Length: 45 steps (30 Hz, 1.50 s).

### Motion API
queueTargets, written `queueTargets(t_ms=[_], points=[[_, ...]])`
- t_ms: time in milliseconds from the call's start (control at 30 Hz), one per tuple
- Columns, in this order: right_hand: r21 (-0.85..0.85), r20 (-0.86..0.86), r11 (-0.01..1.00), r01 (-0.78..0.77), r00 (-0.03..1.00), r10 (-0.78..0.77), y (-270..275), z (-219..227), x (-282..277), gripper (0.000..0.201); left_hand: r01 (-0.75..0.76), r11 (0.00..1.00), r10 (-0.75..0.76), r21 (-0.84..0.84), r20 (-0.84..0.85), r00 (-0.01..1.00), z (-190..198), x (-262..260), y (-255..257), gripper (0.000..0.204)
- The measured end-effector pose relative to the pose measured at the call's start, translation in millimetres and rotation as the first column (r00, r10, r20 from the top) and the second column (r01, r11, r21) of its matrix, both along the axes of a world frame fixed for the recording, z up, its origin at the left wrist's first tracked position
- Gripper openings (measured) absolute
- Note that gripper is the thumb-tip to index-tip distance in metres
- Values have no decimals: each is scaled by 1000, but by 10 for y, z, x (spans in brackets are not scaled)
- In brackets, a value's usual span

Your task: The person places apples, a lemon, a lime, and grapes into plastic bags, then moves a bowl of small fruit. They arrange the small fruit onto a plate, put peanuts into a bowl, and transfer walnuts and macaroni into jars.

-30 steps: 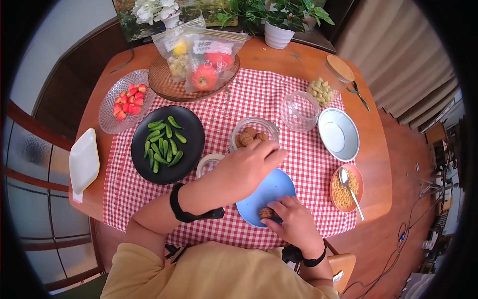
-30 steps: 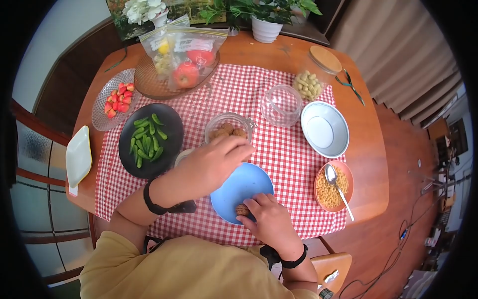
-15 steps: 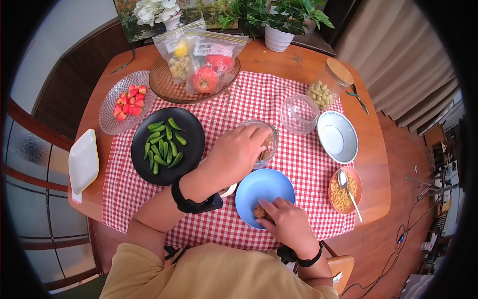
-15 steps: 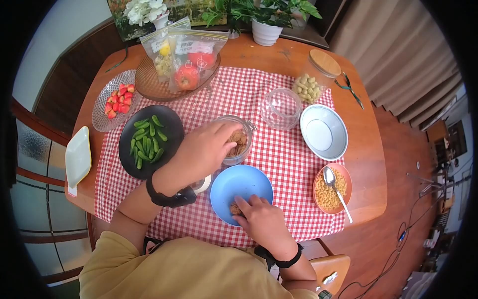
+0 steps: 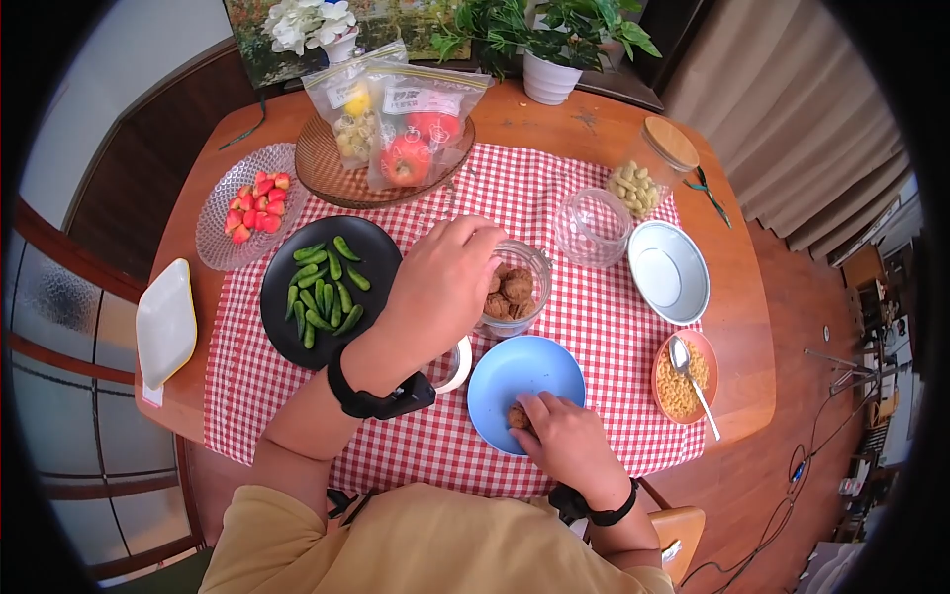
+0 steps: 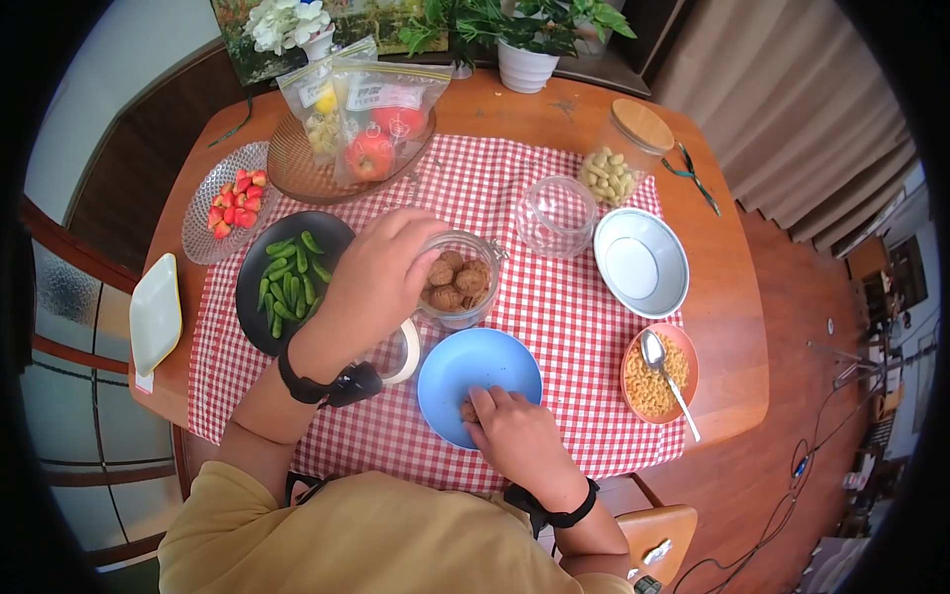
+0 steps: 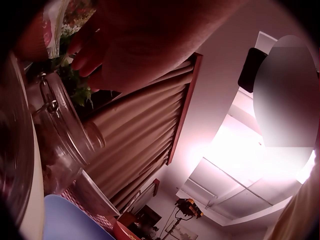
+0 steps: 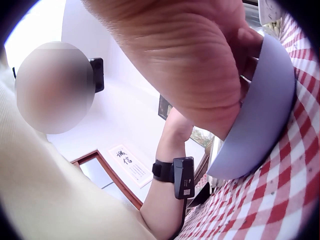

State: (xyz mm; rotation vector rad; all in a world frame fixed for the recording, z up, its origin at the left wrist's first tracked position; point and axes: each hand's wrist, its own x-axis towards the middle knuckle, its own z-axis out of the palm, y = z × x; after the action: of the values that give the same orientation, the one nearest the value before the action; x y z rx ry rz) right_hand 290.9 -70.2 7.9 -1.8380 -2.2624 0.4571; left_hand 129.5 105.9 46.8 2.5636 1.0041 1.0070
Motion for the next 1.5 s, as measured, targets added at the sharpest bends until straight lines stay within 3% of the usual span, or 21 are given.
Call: queueTargets(t_ms=[167, 267, 367, 467, 667, 733, 1000, 1200, 1300, 1367, 1500], points=[[15, -60, 1000, -20, 998, 21, 18, -49, 32, 41, -29, 999, 29, -27, 19, 999, 67, -51, -10, 23], [-6, -202, 1000, -1, 979, -1, 99, 172, 79, 40, -45, 997, 48, -54, 43, 998, 116, -68, -14, 19], [116, -286, 993, 15, 958, 19, 281, 401, 121, 39, -53, 996, 56, -76, 45, 997, 132, -89, -20, 16], [234, -256, 972, -8, 964, 69, 547, 528, 142, 39, -50, 995, 52, -81, 16, 999, 155, -114, -37, 15], [266, -178, 963, 28, 984, 20, 1103, 618, 95, 40, -26, 994, 30, -102, 42, 999, 197, -163, -41, 13], [244, -183, 954, 176, 974, -133, 1228, 559, 67, 42, -17, 996, 22, -88, 52, 998, 206, -185, -29, 12], [232, -295, 961, 153, 952, -80, 1208, 494, 17, 41, -29, 992, 38, -121, 69, 997, 237, -223, -26, 13], [324, -337, 923, 208, 937, -92, 1162, 540, 24, 30, -30, 993, 35, -117, 38, 999, 236, -239, -15, 13], [360, -284, 921, 151, 958, -46, 1142, 500, 71, 17, -18, 992, 21, -126, 22, 1000, 206, -230, -1, 13], [425, -231, 905, -1, 967, 110, 1119, 435, 83, 10, -15, 991, 18, -131, 21, 1000, 203, -230, -5, 13], [342, -170, 936, -79, 975, 144, 1034, 395, 58, 8, -22, 990, 27, -139, 33, 999, 238, -245, -18, 13]])
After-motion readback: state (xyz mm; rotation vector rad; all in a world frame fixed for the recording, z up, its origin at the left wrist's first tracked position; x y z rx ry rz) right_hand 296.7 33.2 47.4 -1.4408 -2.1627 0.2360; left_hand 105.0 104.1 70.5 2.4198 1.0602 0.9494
